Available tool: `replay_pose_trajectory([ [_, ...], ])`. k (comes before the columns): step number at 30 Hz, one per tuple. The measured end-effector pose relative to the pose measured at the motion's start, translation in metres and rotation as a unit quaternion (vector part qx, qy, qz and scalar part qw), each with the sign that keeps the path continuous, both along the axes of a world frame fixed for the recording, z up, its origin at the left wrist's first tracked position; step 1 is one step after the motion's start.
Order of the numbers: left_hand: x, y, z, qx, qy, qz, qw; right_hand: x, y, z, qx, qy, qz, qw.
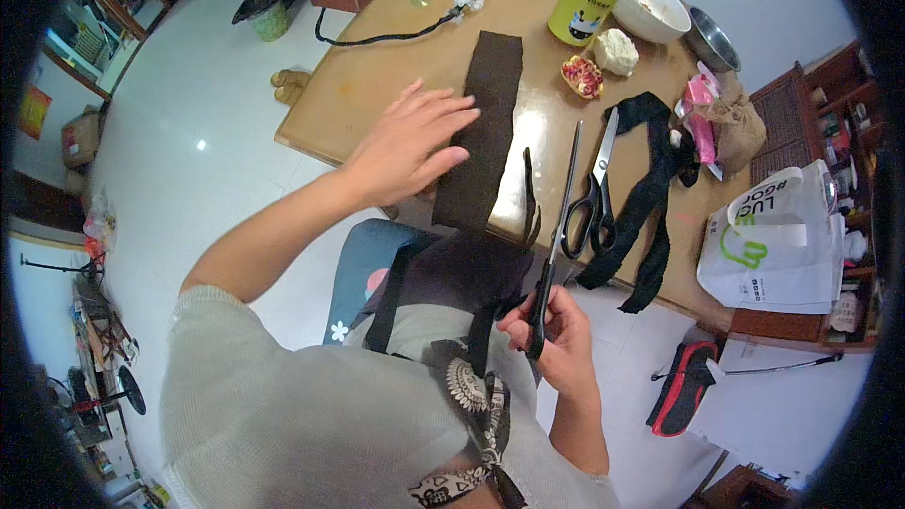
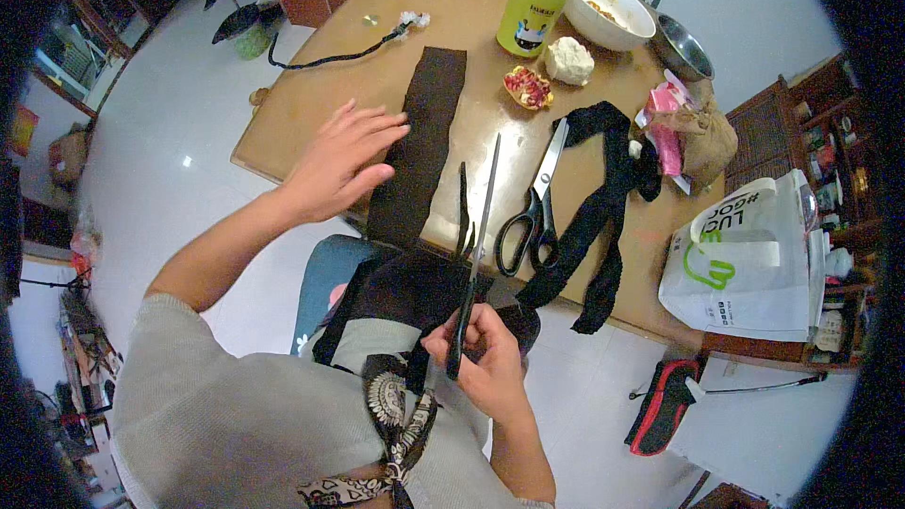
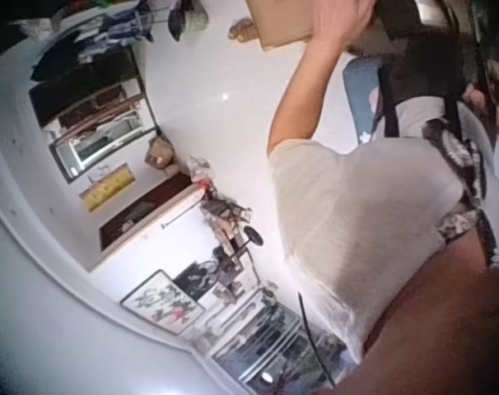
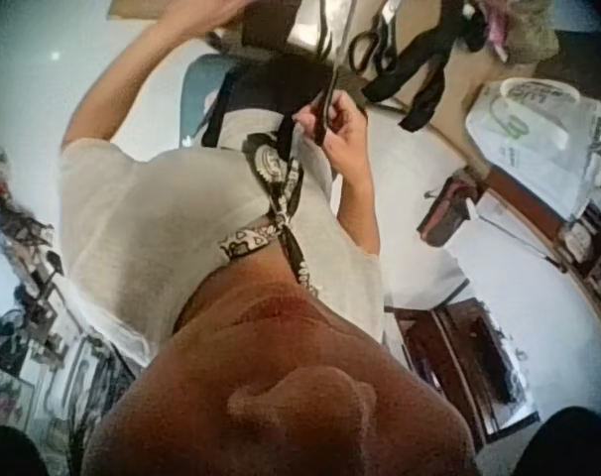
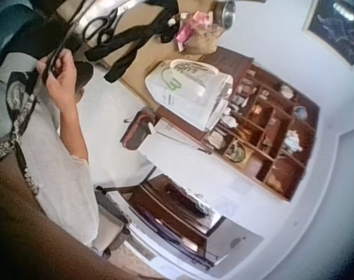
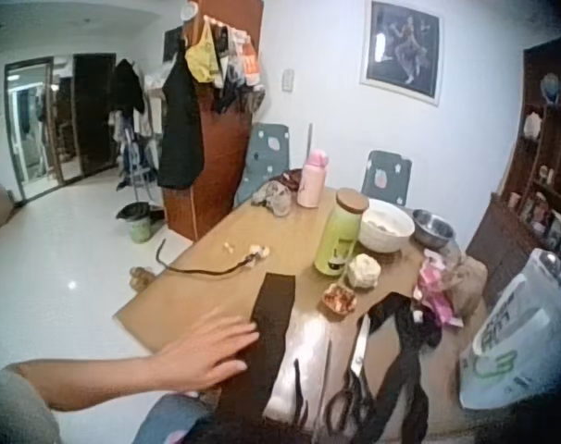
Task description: The person uses scissors to cut a long strip of dark fabric into smaller pieces. They then fold the cut fabric and attach a white flower-shaped embellishment to it.
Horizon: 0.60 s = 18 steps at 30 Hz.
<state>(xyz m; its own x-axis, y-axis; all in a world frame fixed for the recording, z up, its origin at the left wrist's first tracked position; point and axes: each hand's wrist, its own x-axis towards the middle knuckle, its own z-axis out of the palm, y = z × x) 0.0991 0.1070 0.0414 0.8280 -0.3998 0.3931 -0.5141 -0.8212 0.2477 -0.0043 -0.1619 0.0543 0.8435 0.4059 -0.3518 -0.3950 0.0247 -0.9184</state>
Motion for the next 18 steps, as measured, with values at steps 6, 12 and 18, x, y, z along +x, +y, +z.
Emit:
replay_pose_trajectory([
  [6, -0.063, -0.003, -0.026, -0.126, -0.049, 0.056, 0.989, -0.019, -0.001, -0.014, 0.035, 0.045, 0.014, 0.998],
  [12, -0.068, -0.022, -0.035, -0.035, -0.018, 0.015, 0.999, -0.026, 0.002, -0.015, 0.065, 0.059, 0.023, 0.996],
  [18, -0.065, -0.026, -0.049, -0.063, -0.085, -0.006, 0.994, -0.03, 0.007, -0.013, 0.055, 0.085, 0.016, 0.995],
])
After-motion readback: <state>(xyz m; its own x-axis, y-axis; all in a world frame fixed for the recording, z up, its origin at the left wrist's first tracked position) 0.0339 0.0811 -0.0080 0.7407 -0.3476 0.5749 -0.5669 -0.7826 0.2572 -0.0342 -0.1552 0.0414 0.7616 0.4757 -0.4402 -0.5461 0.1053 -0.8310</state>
